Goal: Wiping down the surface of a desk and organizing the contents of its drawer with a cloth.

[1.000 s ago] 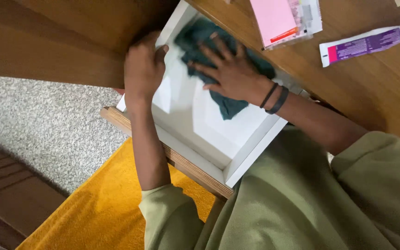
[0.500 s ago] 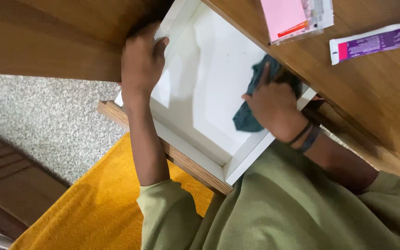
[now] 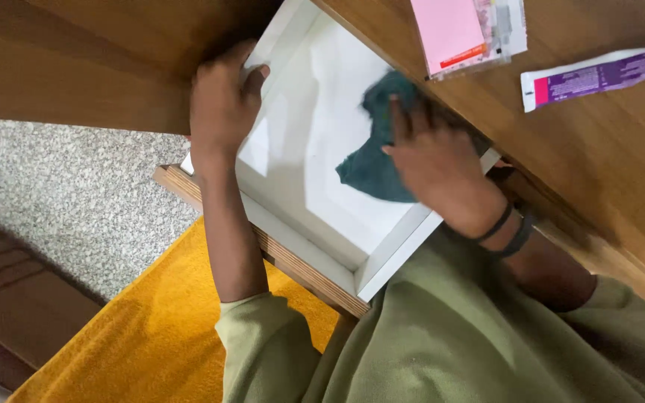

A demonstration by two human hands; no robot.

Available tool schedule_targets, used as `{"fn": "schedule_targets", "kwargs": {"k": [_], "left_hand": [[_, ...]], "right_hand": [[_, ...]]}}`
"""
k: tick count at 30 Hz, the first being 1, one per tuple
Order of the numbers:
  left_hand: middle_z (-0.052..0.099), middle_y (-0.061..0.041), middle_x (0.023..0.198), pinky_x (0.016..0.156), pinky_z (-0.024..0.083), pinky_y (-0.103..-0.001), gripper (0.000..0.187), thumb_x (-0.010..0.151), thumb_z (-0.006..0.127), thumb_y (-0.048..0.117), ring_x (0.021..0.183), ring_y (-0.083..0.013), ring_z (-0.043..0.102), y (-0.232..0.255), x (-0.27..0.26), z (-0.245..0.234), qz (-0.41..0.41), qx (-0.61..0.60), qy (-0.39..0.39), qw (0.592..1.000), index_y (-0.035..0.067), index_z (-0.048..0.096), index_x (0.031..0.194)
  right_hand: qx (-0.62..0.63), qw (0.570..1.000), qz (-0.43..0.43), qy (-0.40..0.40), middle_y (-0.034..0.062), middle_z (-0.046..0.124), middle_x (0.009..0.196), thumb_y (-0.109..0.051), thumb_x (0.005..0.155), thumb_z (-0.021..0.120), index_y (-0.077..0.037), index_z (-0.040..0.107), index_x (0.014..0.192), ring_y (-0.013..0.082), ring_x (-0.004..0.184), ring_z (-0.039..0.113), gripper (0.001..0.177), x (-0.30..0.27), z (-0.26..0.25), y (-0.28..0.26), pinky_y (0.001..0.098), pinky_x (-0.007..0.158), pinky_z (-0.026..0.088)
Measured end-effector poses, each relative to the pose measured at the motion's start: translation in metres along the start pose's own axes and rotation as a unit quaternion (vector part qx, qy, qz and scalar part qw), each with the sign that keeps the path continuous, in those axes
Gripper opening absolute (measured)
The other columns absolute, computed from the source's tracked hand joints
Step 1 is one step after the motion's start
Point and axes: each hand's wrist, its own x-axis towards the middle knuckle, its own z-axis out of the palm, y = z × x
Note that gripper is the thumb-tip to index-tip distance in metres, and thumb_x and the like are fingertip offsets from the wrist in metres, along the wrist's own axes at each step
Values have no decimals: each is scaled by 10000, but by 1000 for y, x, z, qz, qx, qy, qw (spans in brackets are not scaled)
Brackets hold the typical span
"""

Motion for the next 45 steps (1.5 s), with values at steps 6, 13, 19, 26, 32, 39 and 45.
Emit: {"fn": "schedule_targets", "kwargs": {"k": [6,13,19,26,32,39,45], "left_hand": [[746,-200,1008,762,575,-439,277,925,772,118,874,-383,730,-8,0,2,52,-13,62,997,61,742,1194],[763,-154,987,785,609,-383,139,980,689,124,862,-313,773,-30,2,16,82,-143,123,979,35,716,1084],[727,-177,882,713,542,-379,140,1045,681,147,744,-306,694,-20,5,8,86,-121,123,981,12,717,1037],[746,-120,883,735,577,-337,229,1092,610,204,782,-200,736,-13,5,-4,76,-203,145,965,1,711,1058],[774,-80,1017,790,611,-293,296,1151,493,212,911,-164,799,-19,5,0,102,-294,136,941,-13,686,1150],[786,-66,1027,748,614,-290,279,1145,488,189,859,-146,760,-41,7,15,132,-264,154,943,1,694,1139],[794,-51,1001,724,612,-282,258,1135,495,157,846,-128,750,-45,8,19,126,-267,151,943,22,716,1132]], "right_hand": [[-63,992,27,-111,161,734,801,-368,960,672,-54,737,847,341,758,731,341,-7,44,-3,484,646,584],[-13,931,-197,-308,174,735,823,-98,787,735,-40,709,753,316,755,739,72,8,54,-78,432,679,611],[171,884,-306,-308,189,715,806,-195,820,759,-5,693,876,347,788,712,208,45,41,-71,455,683,550],[237,963,-92,-88,181,735,841,-328,888,711,-59,692,1081,336,724,732,332,55,-34,-30,440,699,565],[-28,991,-116,55,411,504,1331,-450,900,720,167,412,1424,625,1240,470,867,100,35,0,604,961,474],[-53,971,-221,79,455,403,1413,-340,788,697,151,391,1464,652,1310,318,890,137,63,-68,678,1070,315],[-9,958,-278,72,346,553,1318,-27,866,639,108,562,1343,536,1227,505,502,132,97,-116,602,1059,445]]}}
